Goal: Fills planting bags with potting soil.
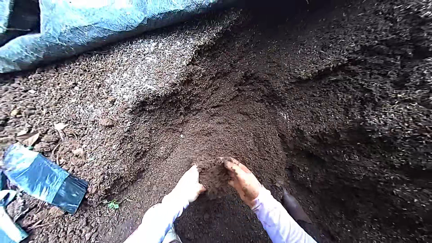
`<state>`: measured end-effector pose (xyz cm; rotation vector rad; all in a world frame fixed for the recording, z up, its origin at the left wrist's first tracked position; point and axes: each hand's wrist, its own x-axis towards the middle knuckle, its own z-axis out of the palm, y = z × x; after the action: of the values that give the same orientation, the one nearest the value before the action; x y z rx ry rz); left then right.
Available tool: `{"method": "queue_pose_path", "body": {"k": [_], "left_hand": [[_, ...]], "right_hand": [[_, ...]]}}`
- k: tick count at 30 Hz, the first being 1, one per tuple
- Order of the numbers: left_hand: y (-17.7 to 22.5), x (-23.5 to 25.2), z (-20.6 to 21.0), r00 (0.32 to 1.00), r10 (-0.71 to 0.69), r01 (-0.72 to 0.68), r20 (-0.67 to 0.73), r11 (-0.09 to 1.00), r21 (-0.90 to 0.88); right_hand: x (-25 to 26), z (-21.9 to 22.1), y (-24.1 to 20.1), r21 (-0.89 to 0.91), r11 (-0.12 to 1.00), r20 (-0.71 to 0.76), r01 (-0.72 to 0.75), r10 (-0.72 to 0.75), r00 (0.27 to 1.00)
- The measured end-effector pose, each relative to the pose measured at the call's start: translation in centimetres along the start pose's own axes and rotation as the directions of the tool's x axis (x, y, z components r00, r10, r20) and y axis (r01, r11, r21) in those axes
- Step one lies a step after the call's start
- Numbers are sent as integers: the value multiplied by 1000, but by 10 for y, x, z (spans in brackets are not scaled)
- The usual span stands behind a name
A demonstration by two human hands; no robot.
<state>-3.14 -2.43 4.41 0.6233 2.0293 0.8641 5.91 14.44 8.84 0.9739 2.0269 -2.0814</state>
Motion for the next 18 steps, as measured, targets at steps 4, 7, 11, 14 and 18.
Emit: {"method": "queue_pose_path", "body": {"k": [4,7,11,14,18], "left_hand": [[-19,-1,2,999,44,-44,-20,999,-23],[-22,-4,8,998,50,-53,-38,994,-97],[-11,-13,2,993,75,-93,-88,969,-231],[-22,-3,9,998,39,-47,-53,985,-168],[-23,4,14,994,86,-89,-62,995,-51]], "right_hand": [[18,-4,11,-846,532,0,-26,48,999],[29,10,22,-945,325,65,-27,271,960],[6,9,-17,-942,335,18,-25,125,992],[11,-10,-10,-911,410,-22,-53,81,996],[61,-48,59,-611,776,-13,-157,188,982]]}}
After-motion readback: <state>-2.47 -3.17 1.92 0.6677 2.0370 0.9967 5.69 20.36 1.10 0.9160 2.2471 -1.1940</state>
